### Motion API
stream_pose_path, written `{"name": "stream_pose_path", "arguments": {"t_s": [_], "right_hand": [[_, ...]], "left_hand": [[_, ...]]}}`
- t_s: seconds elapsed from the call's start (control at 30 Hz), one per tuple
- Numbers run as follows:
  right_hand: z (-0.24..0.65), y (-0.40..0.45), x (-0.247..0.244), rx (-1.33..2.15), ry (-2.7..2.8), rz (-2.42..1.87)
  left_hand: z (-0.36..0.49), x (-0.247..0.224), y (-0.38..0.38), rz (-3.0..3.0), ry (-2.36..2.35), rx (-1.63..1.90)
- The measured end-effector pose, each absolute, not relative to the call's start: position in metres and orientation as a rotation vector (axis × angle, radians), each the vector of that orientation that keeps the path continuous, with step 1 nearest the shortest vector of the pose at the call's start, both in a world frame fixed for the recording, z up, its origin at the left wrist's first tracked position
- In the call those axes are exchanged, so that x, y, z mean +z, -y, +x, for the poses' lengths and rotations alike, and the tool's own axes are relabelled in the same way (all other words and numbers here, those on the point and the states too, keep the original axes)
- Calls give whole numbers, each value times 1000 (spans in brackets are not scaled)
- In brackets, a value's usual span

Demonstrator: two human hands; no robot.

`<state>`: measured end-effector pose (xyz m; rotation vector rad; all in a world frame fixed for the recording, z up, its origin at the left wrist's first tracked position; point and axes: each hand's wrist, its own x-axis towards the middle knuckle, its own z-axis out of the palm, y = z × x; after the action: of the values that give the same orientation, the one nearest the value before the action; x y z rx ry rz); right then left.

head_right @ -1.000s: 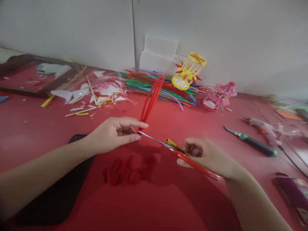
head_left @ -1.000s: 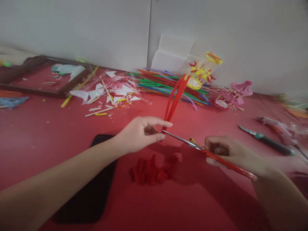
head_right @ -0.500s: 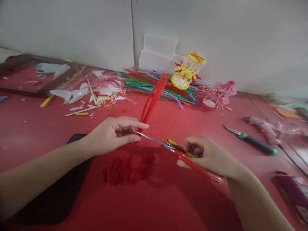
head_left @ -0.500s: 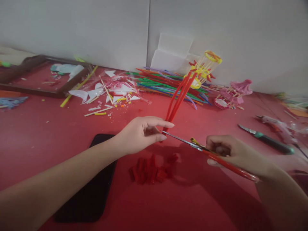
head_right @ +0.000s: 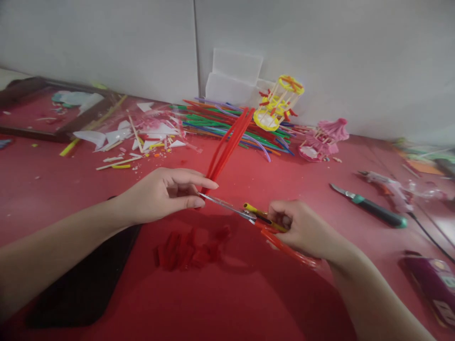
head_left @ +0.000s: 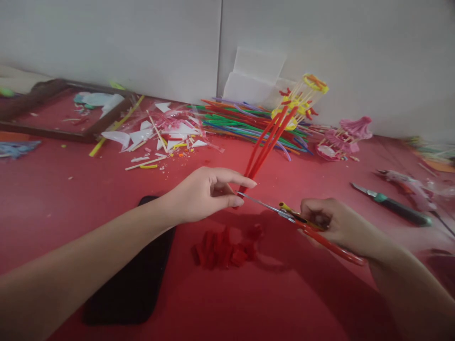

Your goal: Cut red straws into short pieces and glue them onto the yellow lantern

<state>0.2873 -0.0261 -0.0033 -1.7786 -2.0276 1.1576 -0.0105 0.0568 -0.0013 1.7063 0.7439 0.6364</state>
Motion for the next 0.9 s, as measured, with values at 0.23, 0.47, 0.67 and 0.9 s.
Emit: {"name": "stream_pose_path", "arguments": {"t_s": [0.23, 0.47, 0.67, 0.9], "right_hand": [[281, 26, -5, 1134, 2008, -1780], [279, 23, -7, 1136, 1916, -1792], [279, 24, -1, 1205, 1975, -1800], [278, 25, 3, 1161, 2187, -1697]], "left_hand": [[-12, 1, -59, 1703, -732, 665], [-12, 3, -59, 1715, -758, 659], [-9, 2, -55, 1649, -711, 641], [-2, 8, -50, 1611, -677, 612]]}}
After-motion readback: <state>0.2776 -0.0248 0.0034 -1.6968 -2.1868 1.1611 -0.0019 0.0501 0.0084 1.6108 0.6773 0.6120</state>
